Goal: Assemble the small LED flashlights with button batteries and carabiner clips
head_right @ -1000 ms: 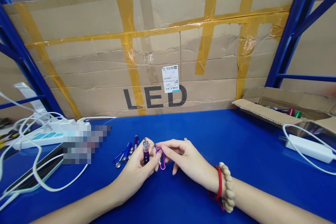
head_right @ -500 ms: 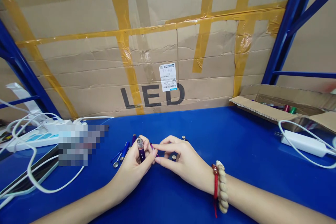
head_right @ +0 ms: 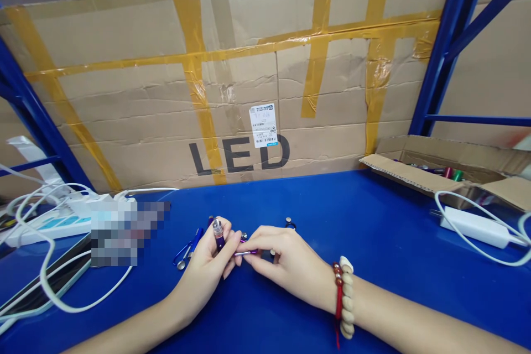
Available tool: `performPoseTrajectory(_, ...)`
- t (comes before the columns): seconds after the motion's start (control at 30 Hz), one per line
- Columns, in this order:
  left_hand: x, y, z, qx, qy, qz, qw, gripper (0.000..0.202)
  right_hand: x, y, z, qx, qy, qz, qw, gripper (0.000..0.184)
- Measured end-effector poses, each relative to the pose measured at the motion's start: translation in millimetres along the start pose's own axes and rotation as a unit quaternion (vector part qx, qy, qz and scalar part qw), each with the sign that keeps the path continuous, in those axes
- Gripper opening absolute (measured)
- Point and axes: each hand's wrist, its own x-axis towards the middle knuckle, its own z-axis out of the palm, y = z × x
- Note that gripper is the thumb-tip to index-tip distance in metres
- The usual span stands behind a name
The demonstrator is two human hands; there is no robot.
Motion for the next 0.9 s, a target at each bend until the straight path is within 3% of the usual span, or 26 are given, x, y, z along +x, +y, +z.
performPoseTrajectory(0.47, 0, 0, 1.2, 0.010, -0.001, -0.025, 1.000, 0.026, -3, 10, -3, -0.081, 0.014, 0.001, 0.997, 0.025)
performPoseTrajectory(0.63, -1, 0, 0.0, 0.035, 0.007, -0.041, 0.999, 0.025, -3, 12, -6, -0.119, -0.014, -0.043, 0.992, 0.029)
performPoseTrajectory(0.9, 0, -1, -1.5, 0.111, -0.016, -0.015, 0.994, 0.026, -1, 7, -9, -0.200, -0.115, -0.043, 0.972, 0.030)
